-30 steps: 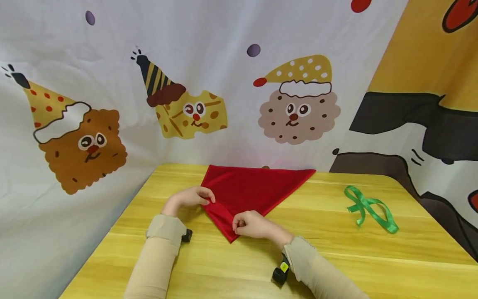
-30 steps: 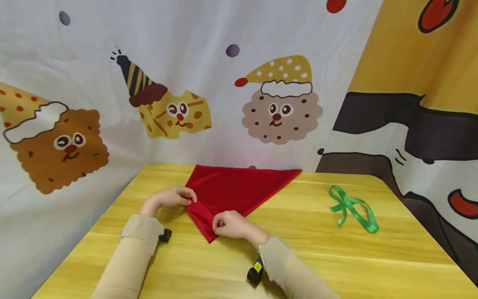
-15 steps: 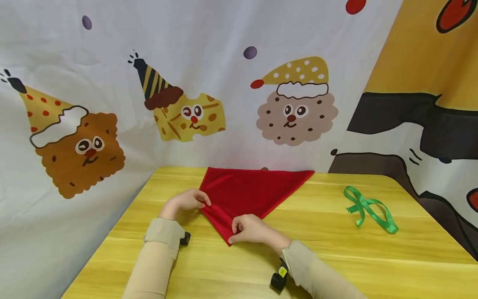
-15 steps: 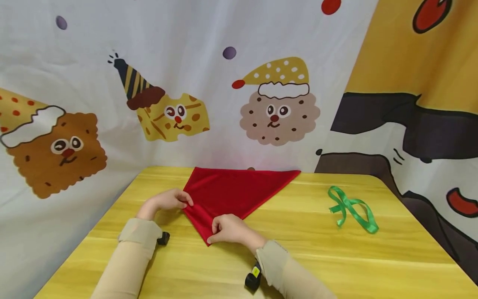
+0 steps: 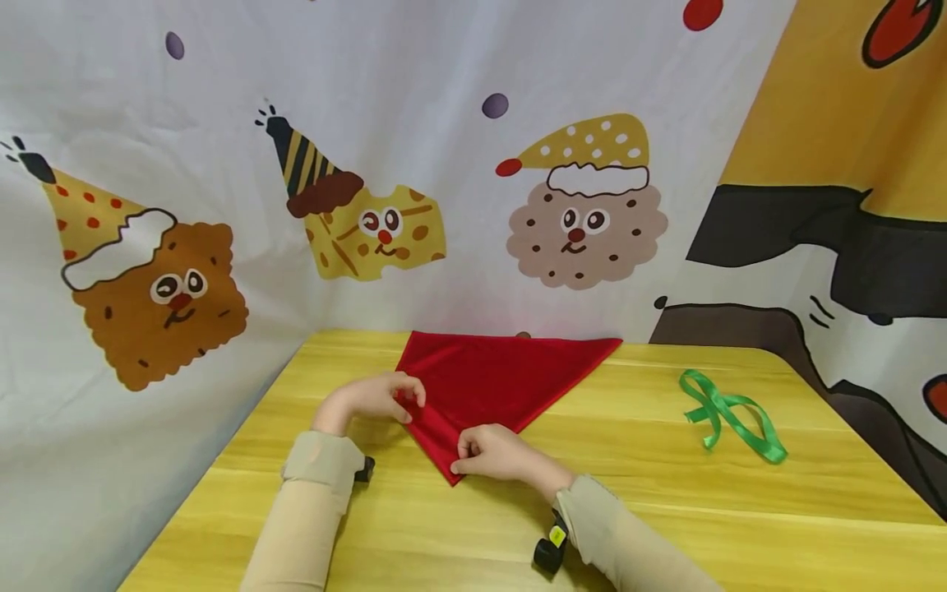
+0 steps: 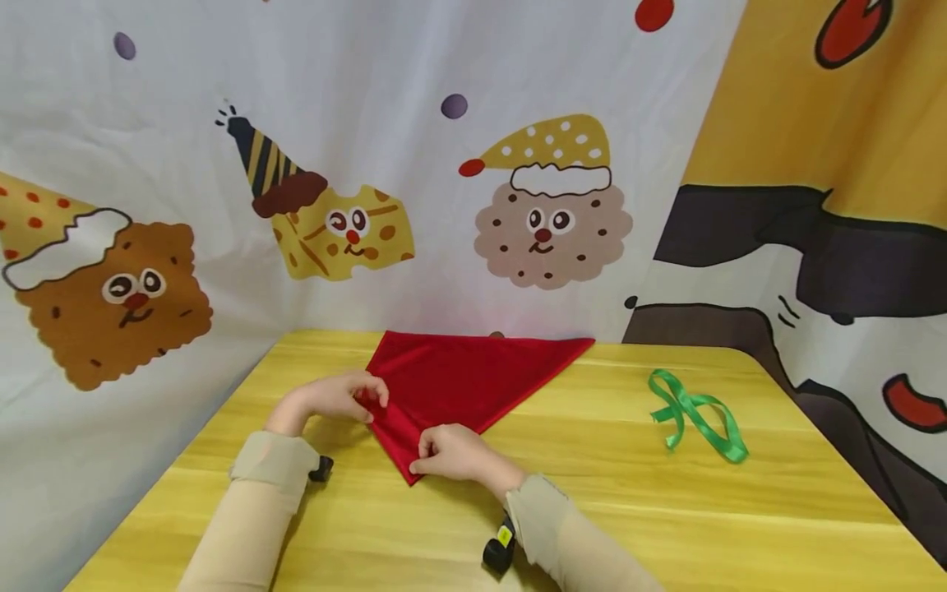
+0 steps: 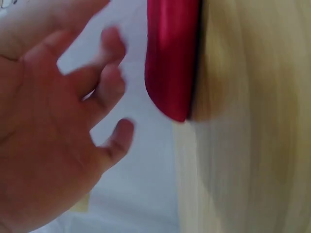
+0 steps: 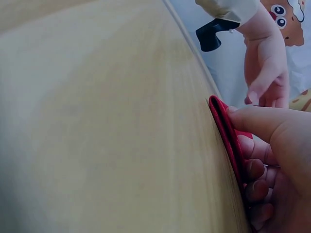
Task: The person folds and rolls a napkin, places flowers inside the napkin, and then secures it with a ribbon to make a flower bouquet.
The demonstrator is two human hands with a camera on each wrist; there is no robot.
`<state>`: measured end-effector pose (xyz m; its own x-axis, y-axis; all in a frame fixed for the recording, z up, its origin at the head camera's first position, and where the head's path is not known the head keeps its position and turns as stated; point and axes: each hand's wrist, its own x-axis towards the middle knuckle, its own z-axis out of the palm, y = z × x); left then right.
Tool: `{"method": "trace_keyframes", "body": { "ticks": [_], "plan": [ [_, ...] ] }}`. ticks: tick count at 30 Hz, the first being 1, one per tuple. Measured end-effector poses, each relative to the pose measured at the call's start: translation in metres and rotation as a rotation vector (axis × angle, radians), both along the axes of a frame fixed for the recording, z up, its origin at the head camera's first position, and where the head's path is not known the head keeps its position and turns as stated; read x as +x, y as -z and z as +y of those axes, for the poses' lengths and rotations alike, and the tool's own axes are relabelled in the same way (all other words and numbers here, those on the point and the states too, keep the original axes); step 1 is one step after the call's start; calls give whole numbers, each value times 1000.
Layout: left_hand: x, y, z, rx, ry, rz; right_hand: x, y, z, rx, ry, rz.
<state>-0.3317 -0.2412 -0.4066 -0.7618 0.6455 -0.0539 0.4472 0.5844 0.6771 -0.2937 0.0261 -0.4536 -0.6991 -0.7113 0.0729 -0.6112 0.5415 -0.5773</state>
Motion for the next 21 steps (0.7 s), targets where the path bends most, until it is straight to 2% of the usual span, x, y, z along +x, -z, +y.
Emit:
{"method": "trace_keyframes", "body": {
  "ticks": [2, 4, 8, 16, 21],
  "plan": [
    [1, -3, 6, -9, 81, -98, 0, -1, 0, 2, -3, 3],
    [2, -5, 12, -21, 126, -196, 0, -2, 0, 3, -8, 3],
    [5, -4, 19, -81, 128, -283, 1, -2, -1, 2, -14, 8],
    [4, 5, 21, -113, 119, -285, 0, 1, -1, 19, 1, -15],
    [1, 7, 25, -172, 123, -234, -1, 1, -1, 27, 12, -23]
  ]
}}
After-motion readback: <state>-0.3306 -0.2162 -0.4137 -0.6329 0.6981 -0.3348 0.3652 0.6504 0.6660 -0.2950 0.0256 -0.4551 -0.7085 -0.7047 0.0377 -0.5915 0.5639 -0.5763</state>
